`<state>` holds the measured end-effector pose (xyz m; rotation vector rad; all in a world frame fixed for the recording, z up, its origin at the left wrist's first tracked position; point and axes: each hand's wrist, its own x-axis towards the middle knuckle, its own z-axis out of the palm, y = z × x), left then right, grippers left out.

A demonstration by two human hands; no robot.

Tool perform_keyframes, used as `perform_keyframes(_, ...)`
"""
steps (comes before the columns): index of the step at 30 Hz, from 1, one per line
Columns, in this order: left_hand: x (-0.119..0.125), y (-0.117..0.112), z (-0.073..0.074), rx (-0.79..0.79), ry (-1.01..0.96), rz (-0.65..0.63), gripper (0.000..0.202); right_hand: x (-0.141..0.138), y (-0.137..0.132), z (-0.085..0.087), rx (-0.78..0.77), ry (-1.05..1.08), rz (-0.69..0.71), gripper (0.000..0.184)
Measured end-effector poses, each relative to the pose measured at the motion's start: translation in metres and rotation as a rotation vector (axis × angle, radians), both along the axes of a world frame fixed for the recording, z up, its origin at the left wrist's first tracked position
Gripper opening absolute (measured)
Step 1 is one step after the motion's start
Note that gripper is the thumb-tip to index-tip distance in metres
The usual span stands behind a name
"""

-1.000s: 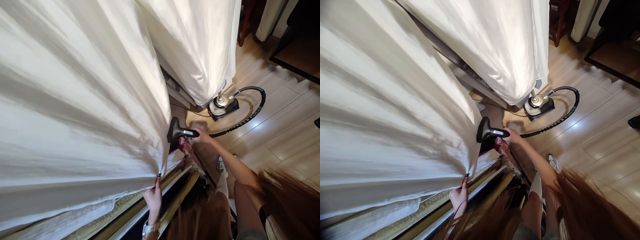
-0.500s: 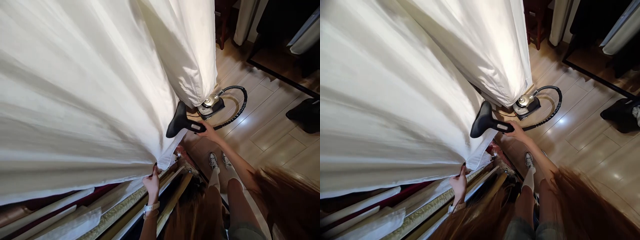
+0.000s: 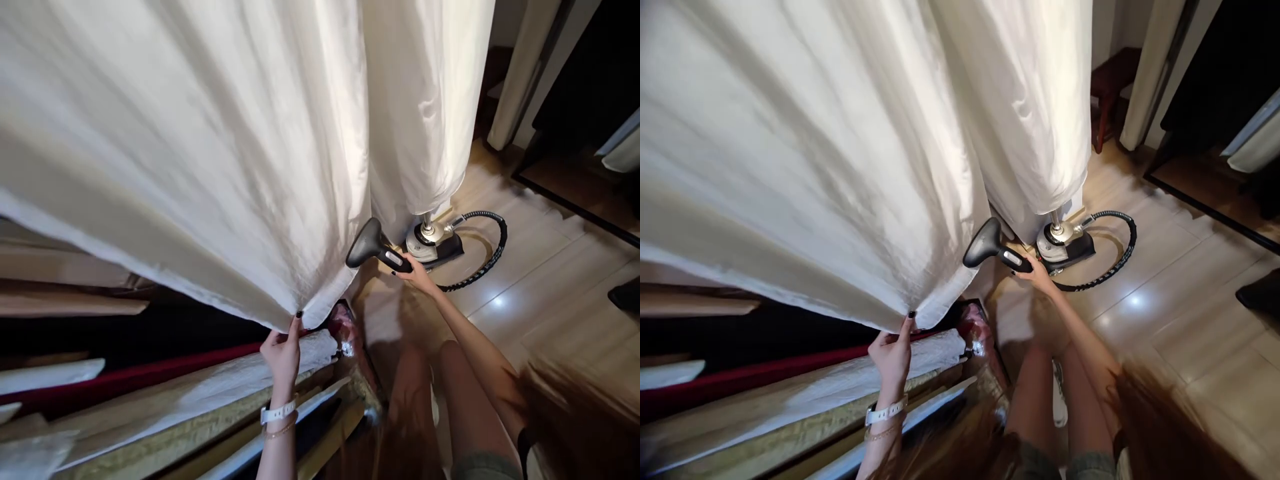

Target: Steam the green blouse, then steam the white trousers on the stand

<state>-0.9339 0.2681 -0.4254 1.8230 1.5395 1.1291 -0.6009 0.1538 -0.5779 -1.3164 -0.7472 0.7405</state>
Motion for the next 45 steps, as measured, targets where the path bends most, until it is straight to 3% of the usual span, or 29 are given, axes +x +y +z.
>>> perform_keyframes(7, 0.062, 0.038, -0.06, 0.35, -0.47, 0.044, 0.039, 0.018, 0.005, -0.051, 0.217, -0.045, -0.204, 0.051)
perform_keyframes(10, 0.093, 0.057, -0.083, 0.439, -0.733, -0.058, 0.039, 0.031, 0.003, -0.063, 0.27, -0.114, -0.303, 0.046)
perform_keyframes(13, 0.119, 0.071, -0.095, 0.485, -0.885, -0.237, 0.042, 0.037, -0.002, -0.064, 0.282, -0.167, -0.35, 0.04)
perform_keyframes(16, 0.137, 0.075, -0.095, 0.478, -0.993, -0.354, 0.042, 0.039, -0.005, -0.046, 0.306, -0.231, -0.401, 0.036)
perform_keyframes(18, 0.142, 0.073, -0.091, 0.46, -1.029, -0.35, 0.04, 0.043, -0.004, -0.024, 0.346, -0.251, -0.412, 0.037)
perform_keyframes(21, 0.141, 0.067, -0.084, 0.471, -1.047, -0.297, 0.039, 0.049, 0.006, 0.012, 0.395, -0.225, -0.302, 0.041)
perform_keyframes(24, 0.133, 0.061, -0.082, 0.483, -1.027, -0.285, 0.041, 0.049, 0.025, 0.026, 0.414, -0.201, -0.188, 0.043)
perform_keyframes(26, 0.129, 0.058, -0.085, 0.429, -1.049, -0.307, 0.041, 0.043, 0.039, 0.018, 0.414, -0.175, -0.162, 0.044)
perform_keyframes(30, 0.12, 0.055, -0.093, 0.314, -1.156, -0.393, 0.043, 0.023, 0.06, -0.023, 0.346, -0.11, -0.142, 0.043)
perform_keyframes(34, 0.111, 0.056, -0.085, 0.31, -1.219, -0.416, 0.047, 0.009, 0.065, -0.053, 0.261, -0.112, -0.082, 0.04)
perform_keyframes(40, 0.102, 0.06, -0.069, 0.249, -1.304, -0.48, 0.042, 0.02, 0.042, -0.053, 0.275, -0.122, -0.124, 0.04)
perform_keyframes(42, 0.099, 0.06, -0.076, 0.226, -1.362, -0.501, 0.039, 0.028, 0.028, -0.05, 0.314, -0.116, -0.185, 0.04)
perform_keyframes(45, 0.114, 0.051, -0.102, 0.224, -1.393, -0.608, 0.043, 0.038, 0.006, -0.049, 0.373, -0.106, -0.28, 0.04)
